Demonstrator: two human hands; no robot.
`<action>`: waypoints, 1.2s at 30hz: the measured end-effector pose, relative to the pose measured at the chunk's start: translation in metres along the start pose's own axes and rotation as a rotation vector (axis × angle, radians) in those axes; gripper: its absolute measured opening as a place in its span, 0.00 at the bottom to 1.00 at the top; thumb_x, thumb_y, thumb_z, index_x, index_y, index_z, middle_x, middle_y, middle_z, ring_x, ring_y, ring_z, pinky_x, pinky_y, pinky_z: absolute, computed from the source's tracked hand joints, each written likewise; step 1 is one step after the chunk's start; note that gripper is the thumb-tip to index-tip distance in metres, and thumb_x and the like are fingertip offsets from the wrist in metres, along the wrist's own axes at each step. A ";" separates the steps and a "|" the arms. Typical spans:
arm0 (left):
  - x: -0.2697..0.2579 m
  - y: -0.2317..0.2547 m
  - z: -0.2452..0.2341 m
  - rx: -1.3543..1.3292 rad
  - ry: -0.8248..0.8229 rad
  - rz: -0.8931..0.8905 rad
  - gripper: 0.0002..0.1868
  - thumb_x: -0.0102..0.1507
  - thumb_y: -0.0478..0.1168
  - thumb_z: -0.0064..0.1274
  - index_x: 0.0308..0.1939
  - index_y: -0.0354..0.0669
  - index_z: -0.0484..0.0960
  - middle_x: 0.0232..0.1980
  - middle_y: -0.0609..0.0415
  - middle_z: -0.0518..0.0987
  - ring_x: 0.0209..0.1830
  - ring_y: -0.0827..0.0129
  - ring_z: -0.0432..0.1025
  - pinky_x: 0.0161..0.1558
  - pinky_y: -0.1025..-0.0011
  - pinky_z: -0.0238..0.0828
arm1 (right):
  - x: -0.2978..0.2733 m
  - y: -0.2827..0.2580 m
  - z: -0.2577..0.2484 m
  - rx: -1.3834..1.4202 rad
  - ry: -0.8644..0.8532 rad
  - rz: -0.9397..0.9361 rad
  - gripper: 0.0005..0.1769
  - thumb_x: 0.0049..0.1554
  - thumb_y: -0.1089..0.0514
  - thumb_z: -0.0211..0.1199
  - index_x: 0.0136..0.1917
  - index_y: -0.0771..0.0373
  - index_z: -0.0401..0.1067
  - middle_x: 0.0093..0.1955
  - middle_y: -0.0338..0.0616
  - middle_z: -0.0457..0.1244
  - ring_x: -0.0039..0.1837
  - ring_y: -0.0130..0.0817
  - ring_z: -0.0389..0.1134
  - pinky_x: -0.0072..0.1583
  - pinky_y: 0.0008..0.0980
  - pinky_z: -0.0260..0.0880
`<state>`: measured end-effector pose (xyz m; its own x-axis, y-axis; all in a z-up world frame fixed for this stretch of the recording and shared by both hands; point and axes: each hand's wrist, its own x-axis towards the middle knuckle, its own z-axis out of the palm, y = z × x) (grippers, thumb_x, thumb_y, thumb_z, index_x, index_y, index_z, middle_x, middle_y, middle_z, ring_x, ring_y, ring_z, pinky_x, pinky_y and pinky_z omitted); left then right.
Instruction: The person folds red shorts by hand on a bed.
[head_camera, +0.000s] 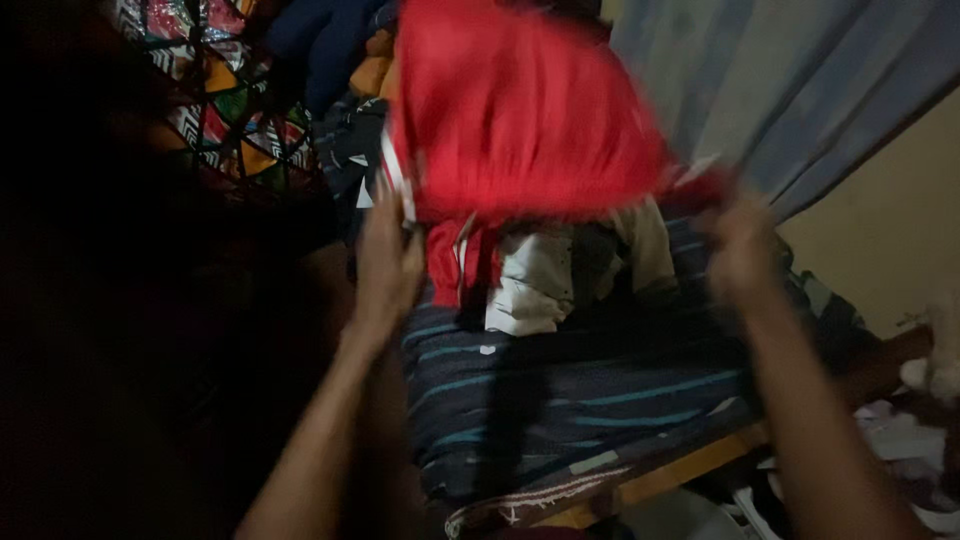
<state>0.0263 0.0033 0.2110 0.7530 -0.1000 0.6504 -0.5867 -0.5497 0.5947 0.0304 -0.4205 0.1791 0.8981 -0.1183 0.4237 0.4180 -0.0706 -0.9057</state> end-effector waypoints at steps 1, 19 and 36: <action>-0.031 -0.017 0.012 0.147 -0.124 -0.334 0.27 0.68 0.34 0.47 0.72 0.41 0.64 0.70 0.39 0.70 0.69 0.48 0.67 0.68 0.53 0.64 | -0.026 0.021 0.002 -0.635 -0.069 0.439 0.19 0.64 0.47 0.43 0.56 0.57 0.70 0.46 0.39 0.64 0.48 0.33 0.65 0.54 0.41 0.66; -0.028 -0.007 -0.035 -0.561 -0.162 -0.484 0.16 0.70 0.49 0.52 0.53 0.40 0.78 0.45 0.53 0.79 0.44 0.70 0.73 0.47 0.68 0.71 | -0.043 -0.041 0.002 1.242 -0.849 0.582 0.16 0.76 0.60 0.49 0.52 0.74 0.72 0.43 0.54 0.68 0.41 0.37 0.73 0.43 0.31 0.76; -0.170 -0.125 0.023 -0.282 -0.498 -0.896 0.13 0.66 0.46 0.58 0.41 0.38 0.85 0.30 0.61 0.76 0.27 0.76 0.66 0.30 0.71 0.64 | -0.125 0.012 0.016 0.010 -0.474 0.956 0.16 0.67 0.50 0.58 0.56 0.65 0.74 0.39 0.38 0.65 0.32 0.27 0.56 0.32 0.29 0.54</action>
<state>-0.0220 0.0698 0.0151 0.9441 -0.1168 -0.3082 0.2430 -0.3850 0.8903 -0.0744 -0.3903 0.1148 0.8143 0.2776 -0.5098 -0.4894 -0.1439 -0.8601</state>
